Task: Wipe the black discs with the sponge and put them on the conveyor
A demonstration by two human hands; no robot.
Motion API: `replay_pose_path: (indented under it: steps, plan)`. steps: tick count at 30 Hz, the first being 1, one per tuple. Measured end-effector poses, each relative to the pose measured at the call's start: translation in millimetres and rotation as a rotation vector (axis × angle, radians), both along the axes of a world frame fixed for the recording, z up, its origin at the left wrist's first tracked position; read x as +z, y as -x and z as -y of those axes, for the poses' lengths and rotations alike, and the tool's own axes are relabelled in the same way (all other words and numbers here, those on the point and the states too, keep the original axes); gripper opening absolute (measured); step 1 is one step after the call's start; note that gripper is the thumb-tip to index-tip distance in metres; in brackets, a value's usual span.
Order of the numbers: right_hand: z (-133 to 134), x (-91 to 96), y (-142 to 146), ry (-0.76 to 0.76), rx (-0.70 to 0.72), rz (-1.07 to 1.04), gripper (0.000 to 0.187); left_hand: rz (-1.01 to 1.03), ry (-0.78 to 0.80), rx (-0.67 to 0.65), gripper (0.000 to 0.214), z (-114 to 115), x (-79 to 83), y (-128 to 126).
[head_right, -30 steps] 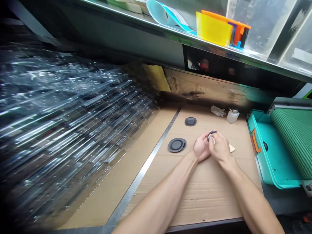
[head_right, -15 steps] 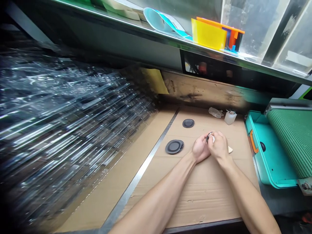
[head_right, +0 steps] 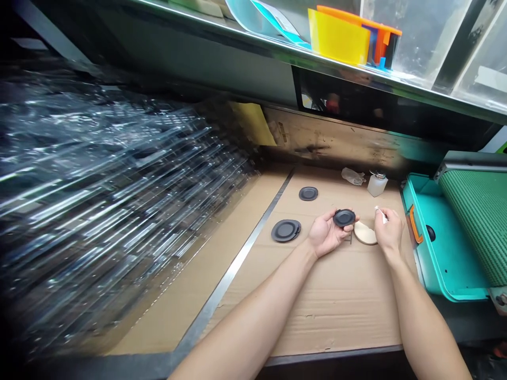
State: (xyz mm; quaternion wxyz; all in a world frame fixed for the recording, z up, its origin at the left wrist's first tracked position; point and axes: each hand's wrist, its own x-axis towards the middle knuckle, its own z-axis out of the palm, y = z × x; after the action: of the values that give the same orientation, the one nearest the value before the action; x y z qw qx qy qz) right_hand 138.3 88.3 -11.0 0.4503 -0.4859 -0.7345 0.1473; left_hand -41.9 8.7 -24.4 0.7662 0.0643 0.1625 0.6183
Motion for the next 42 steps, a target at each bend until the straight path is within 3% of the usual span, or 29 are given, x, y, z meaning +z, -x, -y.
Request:
replay_pose_path:
  steps: [8, 17, 31, 35, 42]
  plan:
    - [13, 3.4, 8, -0.014, 0.083, 0.028, 0.026, -0.099, -0.019, 0.021, 0.031, 1, 0.0, -1]
    - [47, 13.0, 33, 0.053, 0.367, 0.052, 0.022, -0.118, -0.054, 0.049, 0.030, -1, -1.6, -15]
    - [48, 8.3, 53, 0.071, 0.269, 0.059, 0.020, -0.070, -0.030, 0.126, 0.019, -1, -0.4, -24]
    - [48, 5.0, 52, 0.038, 0.309, 0.115, 0.020, -0.094, -0.044, 0.153, 0.020, 1, 0.0, -24]
    - [26, 3.7, 50, -0.018, 0.187, 0.122, 0.022, -0.142, -0.098, 0.052, 0.023, -1, -1.5, -25]
